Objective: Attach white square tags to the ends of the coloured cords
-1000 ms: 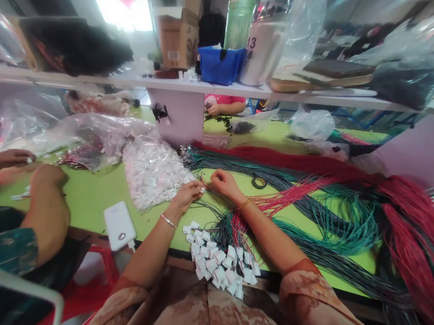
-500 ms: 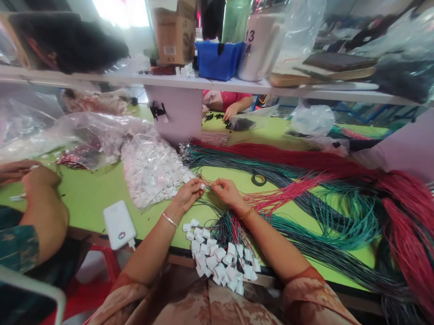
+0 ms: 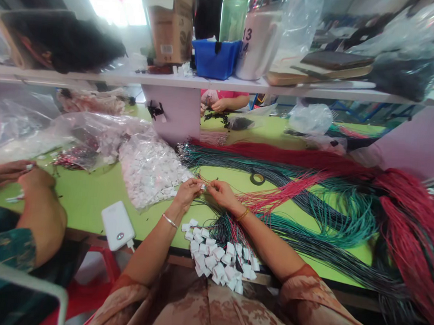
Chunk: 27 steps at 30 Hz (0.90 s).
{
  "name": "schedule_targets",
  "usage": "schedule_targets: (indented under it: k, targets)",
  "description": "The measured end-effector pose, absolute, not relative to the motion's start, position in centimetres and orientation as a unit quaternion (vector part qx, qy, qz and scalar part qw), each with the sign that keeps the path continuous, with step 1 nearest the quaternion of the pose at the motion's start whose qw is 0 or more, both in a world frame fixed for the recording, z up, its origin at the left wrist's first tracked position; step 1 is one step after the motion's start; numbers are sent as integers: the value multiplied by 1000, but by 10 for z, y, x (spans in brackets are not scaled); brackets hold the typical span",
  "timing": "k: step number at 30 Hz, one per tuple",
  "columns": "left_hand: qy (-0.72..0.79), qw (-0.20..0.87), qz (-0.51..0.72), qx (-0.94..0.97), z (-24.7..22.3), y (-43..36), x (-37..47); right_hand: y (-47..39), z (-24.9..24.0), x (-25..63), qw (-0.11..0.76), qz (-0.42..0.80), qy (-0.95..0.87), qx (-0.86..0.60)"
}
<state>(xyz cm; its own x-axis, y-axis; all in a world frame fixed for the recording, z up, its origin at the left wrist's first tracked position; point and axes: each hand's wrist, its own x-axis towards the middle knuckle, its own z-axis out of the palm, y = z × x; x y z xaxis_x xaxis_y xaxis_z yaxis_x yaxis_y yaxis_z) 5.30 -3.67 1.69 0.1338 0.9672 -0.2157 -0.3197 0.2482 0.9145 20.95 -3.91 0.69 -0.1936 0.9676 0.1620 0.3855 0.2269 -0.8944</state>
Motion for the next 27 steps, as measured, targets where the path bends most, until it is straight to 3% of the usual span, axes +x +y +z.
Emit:
schedule_targets:
  k: [9,15,23,27]
  targets:
    - [500,649,380,431,21,-31,38,-8,25,216,321,283,-738,-522]
    - [512,630,373,449,19,-30,36,28,16,197,198,220,-730,-617]
    - [454,647,471,391,15,-30,44,22,14,222,428,334,-639,-545]
    - [417,686,483,349,18,-33,47,0,28,226,455,409,-628,-482]
